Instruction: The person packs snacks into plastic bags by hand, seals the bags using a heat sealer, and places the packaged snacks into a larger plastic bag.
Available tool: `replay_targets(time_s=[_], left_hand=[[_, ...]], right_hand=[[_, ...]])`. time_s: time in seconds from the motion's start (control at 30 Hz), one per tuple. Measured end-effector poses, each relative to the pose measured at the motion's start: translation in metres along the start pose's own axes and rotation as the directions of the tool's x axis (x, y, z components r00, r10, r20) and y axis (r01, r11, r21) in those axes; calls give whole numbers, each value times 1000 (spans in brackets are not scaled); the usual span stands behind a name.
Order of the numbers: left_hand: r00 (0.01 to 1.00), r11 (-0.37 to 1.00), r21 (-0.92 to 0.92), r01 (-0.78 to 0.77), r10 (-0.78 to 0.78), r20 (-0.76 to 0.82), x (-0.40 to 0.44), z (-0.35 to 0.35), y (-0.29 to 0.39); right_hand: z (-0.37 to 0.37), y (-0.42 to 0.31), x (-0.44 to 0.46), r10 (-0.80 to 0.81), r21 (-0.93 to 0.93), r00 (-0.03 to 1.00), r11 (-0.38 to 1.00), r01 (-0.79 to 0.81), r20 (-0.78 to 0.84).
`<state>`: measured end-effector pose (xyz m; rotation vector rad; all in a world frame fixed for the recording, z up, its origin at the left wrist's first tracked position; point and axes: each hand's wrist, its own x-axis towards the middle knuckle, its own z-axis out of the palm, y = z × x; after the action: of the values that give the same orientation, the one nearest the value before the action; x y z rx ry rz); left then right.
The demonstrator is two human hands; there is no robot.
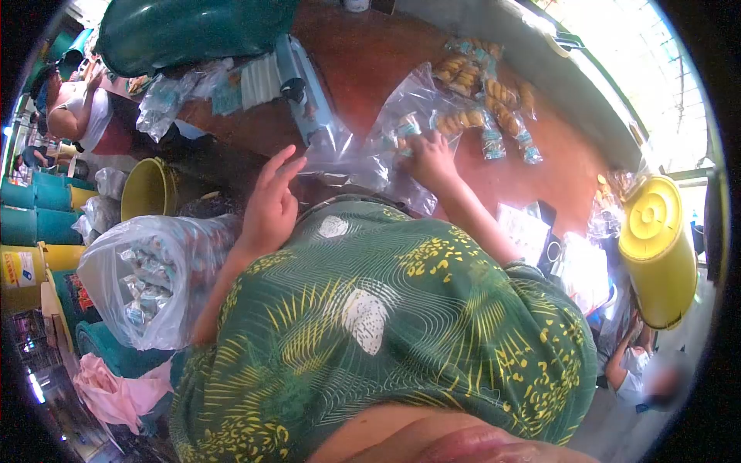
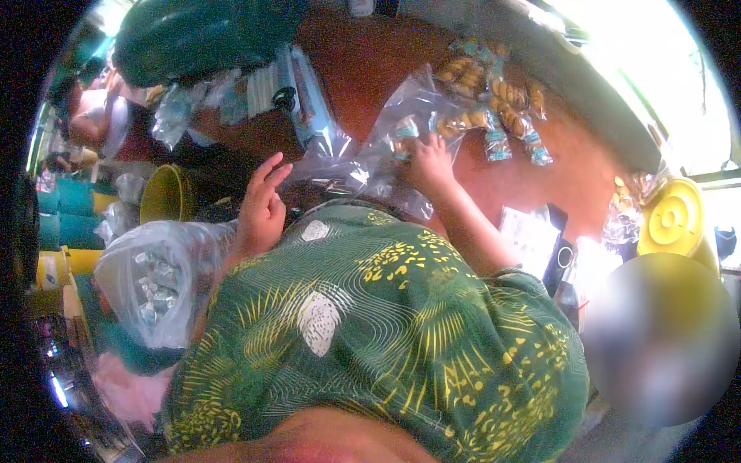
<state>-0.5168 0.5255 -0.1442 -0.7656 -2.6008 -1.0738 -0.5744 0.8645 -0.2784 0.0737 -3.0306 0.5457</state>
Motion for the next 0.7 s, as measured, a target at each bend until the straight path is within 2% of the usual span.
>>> replay_targets(time_s=[0.07, 0.1, 0.2, 0.23, 0.3, 0.33, 0.4, 0.43, 0.53, 0.63, 0.7], left_hand=[[995, 994, -58, 96, -93, 47, -3, -4, 0], [988, 986, -86, 141, -136, 71, -4, -6, 0], [1000, 1000, -2, 1, -1, 13, -8, -1, -11], [999, 999, -34, 18, -17, 32, -7, -1, -9], [997, 994, -93, 59, -53, 64, -6, -3, -1], [998, 997, -77, 26, -21, 59, -5, -4, 1], [998, 999, -37, -34, 36, 50, -2, -6, 4], [998, 998, -60, -11, 15, 66, -1, -8, 7], [993, 992, -122, 40, -26, 115, 0, -11, 13], [987, 984, -173, 51, -23, 161, 1, -9, 14], [982, 980, -195, 46, -9, 191, 3, -7, 19]], right_hand=[[-23, -3, -5, -4, -162, 992, 987, -17, -124], [-42, -9, -9, -20, -174, 995, 985, 2, -98], [-39, 2, -12, -145, -141, 988, 980, 137, -52], [-7, 26, -3, -298, -218, 954, 934, 285, -29], [3, 25, 1, -189, -111, 980, 977, 181, -68], [5, 21, 4, -139, -55, 987, 989, 134, -81], [-5, 10, 17, 64, -48, 995, 997, -61, 76], [-11, 3, 21, 165, -56, 974, 986, -158, 152], [-13, -11, 17, 70, -286, 985, 951, -114, -159], [4, -3, 30, 11, -359, 977, 929, -89, -214], [-15, -4, 41, 180, -241, 984, 954, -178, -16]])
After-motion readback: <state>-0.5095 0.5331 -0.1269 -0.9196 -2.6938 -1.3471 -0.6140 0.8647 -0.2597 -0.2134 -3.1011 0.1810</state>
